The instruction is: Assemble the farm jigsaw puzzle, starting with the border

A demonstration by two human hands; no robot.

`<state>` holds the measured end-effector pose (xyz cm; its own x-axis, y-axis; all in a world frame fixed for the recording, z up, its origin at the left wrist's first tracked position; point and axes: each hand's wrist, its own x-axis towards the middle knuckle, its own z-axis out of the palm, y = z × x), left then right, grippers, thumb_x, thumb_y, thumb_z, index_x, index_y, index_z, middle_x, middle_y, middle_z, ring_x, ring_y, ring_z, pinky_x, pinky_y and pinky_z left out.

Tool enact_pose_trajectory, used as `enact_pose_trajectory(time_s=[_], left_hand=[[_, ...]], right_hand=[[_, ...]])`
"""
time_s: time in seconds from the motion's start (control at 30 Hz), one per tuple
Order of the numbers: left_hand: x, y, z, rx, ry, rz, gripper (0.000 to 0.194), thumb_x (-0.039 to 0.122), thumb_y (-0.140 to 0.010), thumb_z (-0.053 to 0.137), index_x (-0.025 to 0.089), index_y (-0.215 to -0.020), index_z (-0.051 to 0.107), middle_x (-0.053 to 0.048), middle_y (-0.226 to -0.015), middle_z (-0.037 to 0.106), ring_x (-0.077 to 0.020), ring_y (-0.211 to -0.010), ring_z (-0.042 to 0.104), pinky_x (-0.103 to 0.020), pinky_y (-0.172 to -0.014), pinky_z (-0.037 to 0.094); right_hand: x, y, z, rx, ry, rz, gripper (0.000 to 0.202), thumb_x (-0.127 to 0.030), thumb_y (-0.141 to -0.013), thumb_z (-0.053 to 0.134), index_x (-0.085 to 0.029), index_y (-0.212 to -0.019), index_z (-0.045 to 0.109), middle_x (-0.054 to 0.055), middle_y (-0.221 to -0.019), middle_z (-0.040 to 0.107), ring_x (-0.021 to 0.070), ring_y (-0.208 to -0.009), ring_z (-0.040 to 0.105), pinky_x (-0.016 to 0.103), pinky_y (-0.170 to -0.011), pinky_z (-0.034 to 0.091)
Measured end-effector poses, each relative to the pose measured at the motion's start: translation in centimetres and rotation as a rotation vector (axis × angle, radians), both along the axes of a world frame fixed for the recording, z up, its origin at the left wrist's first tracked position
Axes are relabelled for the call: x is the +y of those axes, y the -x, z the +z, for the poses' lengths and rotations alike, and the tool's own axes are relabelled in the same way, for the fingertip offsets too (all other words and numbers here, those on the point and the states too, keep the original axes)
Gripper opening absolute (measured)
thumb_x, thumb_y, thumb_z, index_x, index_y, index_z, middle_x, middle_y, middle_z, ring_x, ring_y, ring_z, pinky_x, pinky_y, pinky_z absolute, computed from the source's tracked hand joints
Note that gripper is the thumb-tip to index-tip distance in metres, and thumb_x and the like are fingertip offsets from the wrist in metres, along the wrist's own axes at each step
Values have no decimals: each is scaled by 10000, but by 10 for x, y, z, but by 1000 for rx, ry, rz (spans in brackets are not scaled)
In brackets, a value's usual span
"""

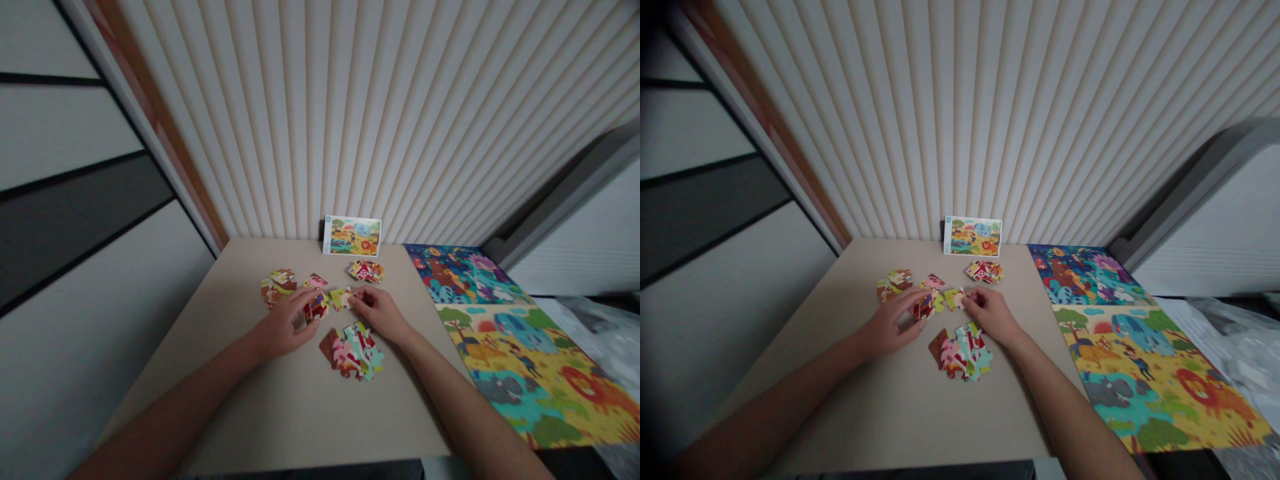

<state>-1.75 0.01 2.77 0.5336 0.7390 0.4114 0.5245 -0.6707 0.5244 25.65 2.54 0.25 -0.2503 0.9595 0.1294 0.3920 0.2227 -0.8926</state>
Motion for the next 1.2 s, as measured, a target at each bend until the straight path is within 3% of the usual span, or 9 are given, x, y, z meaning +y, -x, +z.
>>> enact_pose_trajectory(time_s=[0.27,0.53,0.6,0.7,0.77,0.87,0.97,1.07,1.2], left_hand=[[-14,-9,4,265,-38,-333,538,353,-870,615,199,-1375,510,-124,-1309,617,-287,-1192,570,-457,-1082,399],[-19,-17,2,269,-46,-393,508,441,-927,582,192,-1364,508,-129,-1270,629,-278,-1143,570,-426,-1020,392],[-18,-17,0,275,-60,-399,537,497,-926,577,189,-1361,512,-135,-1245,634,-281,-1113,577,-420,-994,398],[-17,-18,-2,288,-81,-409,596,582,-913,568,174,-1345,522,-136,-1198,645,-284,-1073,583,-417,-975,392],[-17,-18,-2,294,-85,-405,611,591,-907,572,168,-1345,520,-134,-1197,643,-282,-1074,579,-415,-980,382],[-18,-18,0,307,-87,-411,600,552,-910,586,184,-1376,499,-123,-1218,632,-277,-1094,565,-412,-988,372],[-18,-18,2,324,-113,-425,581,500,-912,602,233,-1414,483,-110,-1191,624,-273,-1072,561,-406,-953,385],[-18,-17,3,335,-144,-419,578,487,-902,618,273,-1423,490,-103,-1150,614,-270,-1029,565,-399,-914,398],[-18,-17,3,335,-151,-413,566,488,-900,619,265,-1408,507,-99,-1132,612,-269,-1024,562,-393,-909,404]], right_hand=[[-1,3,5,72,23,9,310,-479,-885,639,-173,-837,632,-31,-674,510,117,-605,437,237,-553,350],[0,-30,52,141,118,-93,404,-553,-852,655,-161,-927,714,-13,-650,533,118,-569,431,240,-525,348],[-3,-39,60,116,198,30,413,-555,-830,686,-165,-952,740,8,-693,597,123,-589,462,241,-536,372],[-8,-42,59,24,342,325,423,-544,-818,711,-179,-1026,762,36,-797,694,147,-647,537,261,-592,435],[-8,-38,51,-51,302,373,408,-541,-855,671,-191,-1043,764,44,-853,721,166,-691,572,280,-633,461],[-1,-30,36,-195,-8,79,383,-501,-946,551,-189,-1031,757,61,-911,733,183,-734,595,297,-678,466],[11,-22,23,-434,-269,-185,368,-418,-971,530,-200,-1218,696,93,-1029,729,211,-830,628,318,-762,469],[19,-15,17,-689,-317,-237,441,-422,-952,585,-239,-1351,613,112,-1061,726,244,-916,650,325,-803,463],[22,-12,17,-871,-288,-196,313,-426,-1013,485,-283,-1165,719,99,-1042,753,237,-916,686,312,-808,451]])
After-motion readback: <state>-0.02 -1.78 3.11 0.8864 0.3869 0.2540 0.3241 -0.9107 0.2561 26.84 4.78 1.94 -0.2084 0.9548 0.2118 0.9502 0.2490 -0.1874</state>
